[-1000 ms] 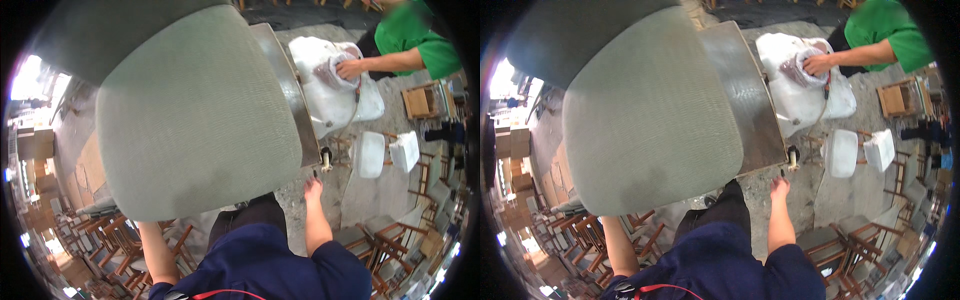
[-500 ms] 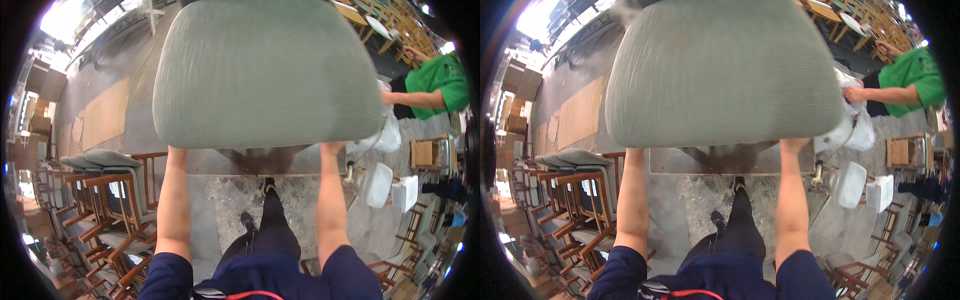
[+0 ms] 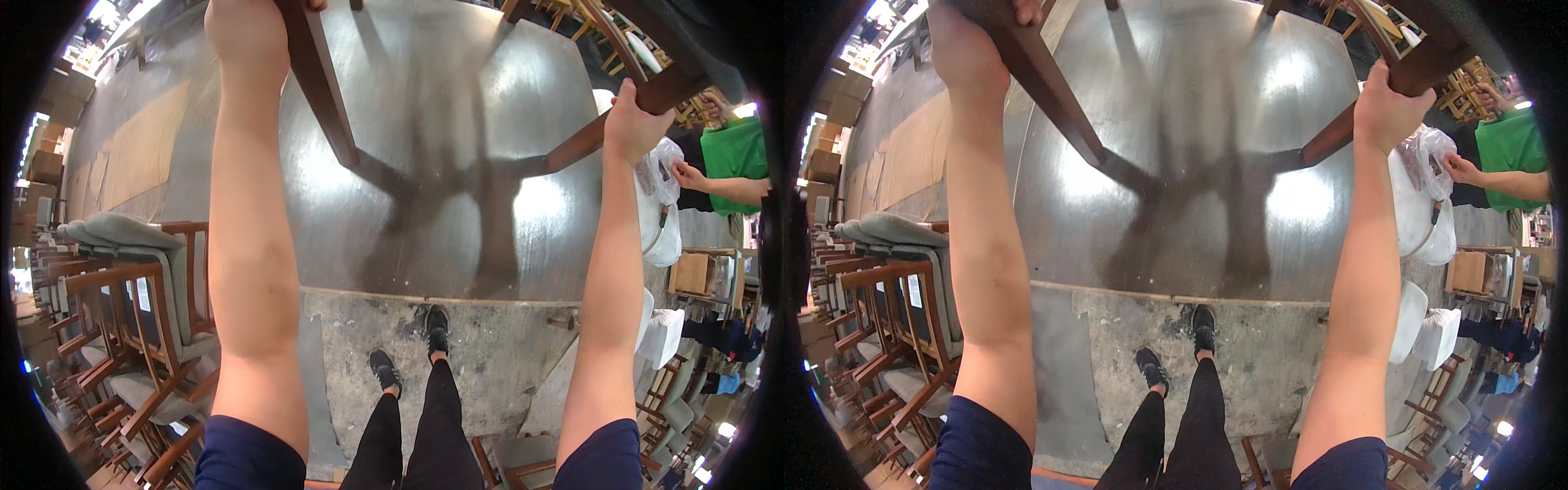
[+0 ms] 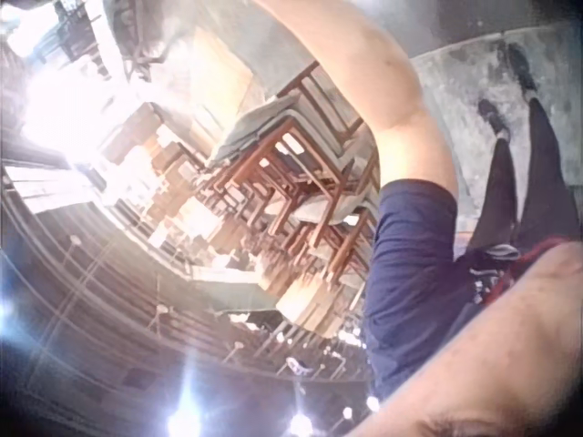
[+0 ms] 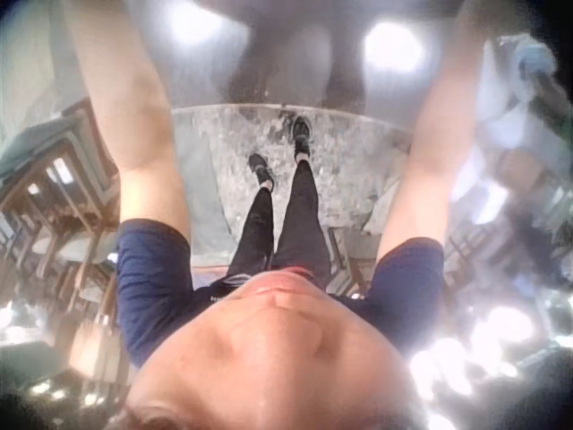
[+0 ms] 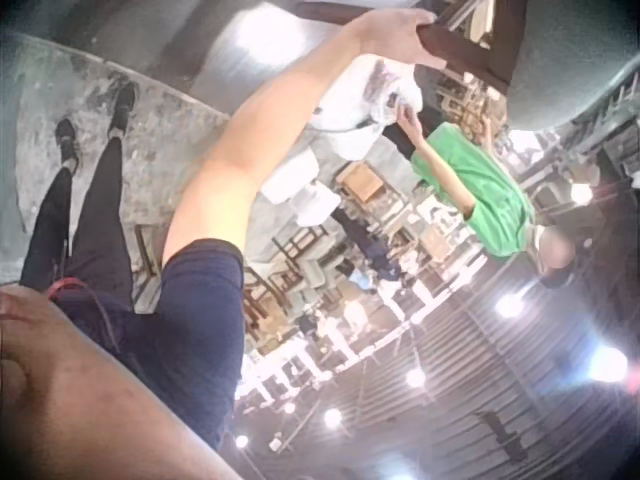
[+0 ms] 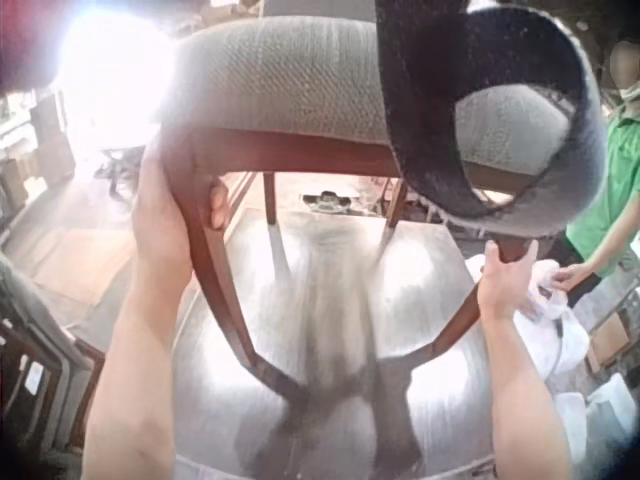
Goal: The person lifts and flips chairs to access the underside, then uses a power sander and a cloth to clean and smooth the wooden frame. The person handles multiple chairs one at a time, moving them around the workshop floor.
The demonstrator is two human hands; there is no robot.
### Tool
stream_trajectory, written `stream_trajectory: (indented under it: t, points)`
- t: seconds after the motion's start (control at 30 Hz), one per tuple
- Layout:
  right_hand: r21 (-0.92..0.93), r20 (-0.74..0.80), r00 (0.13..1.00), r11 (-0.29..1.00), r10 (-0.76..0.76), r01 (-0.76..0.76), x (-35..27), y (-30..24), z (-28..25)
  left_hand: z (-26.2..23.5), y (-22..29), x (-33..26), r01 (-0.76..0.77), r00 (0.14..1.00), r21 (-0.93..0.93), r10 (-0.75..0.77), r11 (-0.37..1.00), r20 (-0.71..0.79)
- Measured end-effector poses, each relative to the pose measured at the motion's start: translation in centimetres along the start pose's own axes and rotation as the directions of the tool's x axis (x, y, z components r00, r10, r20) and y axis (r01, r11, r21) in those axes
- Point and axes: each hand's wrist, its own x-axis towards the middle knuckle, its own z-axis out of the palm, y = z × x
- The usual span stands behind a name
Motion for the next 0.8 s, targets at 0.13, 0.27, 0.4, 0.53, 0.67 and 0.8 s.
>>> stream_trajectory:
  t: [0.13, 0.27, 0.4, 0.53, 0.67, 0.8]
  points:
    - [0.2, 0.129, 0.988, 0.974, 0.085, -0.11, 1.0, 0.2, 3.4, 0.3, -0.7, 0.2, 0.024, 0.999, 0.046, -0.021, 0.999, -0.05]
    - [0.139, 0.162, 0.985, 0.986, 0.067, -0.09, 3.1, 1.0, 5.3, 0.2, -1.1, -0.7, -0.006, 0.995, 0.193, -0.014, 0.981, 0.103]
    - [0.133, 0.215, 0.974, 0.985, 0.077, -0.108, 4.1, 1.2, 6.1, 1.3, -1.0, -1.2, -0.047, 0.996, 0.241, 0.027, 0.969, 0.088]
    - [0.167, 0.211, 0.974, 0.979, 0.077, -0.114, 4.9, 1.4, 6.7, 2.0, -1.3, -1.2, -0.066, 0.994, 0.244, 0.041, 0.967, 0.105]
    - [0.216, 0.206, 0.977, 0.971, 0.061, -0.106, 5.3, 1.7, 7.3, 2.2, -1.3, -1.7, -0.036, 0.998, 0.344, 0.018, 0.938, 0.056]
    - [0.204, 0.222, 0.973, 0.973, 0.065, -0.111, 5.9, 2.2, 7.7, 2.8, -1.1, -2.9, -0.013, 1.0, 0.347, 0.012, 0.938, 0.004]
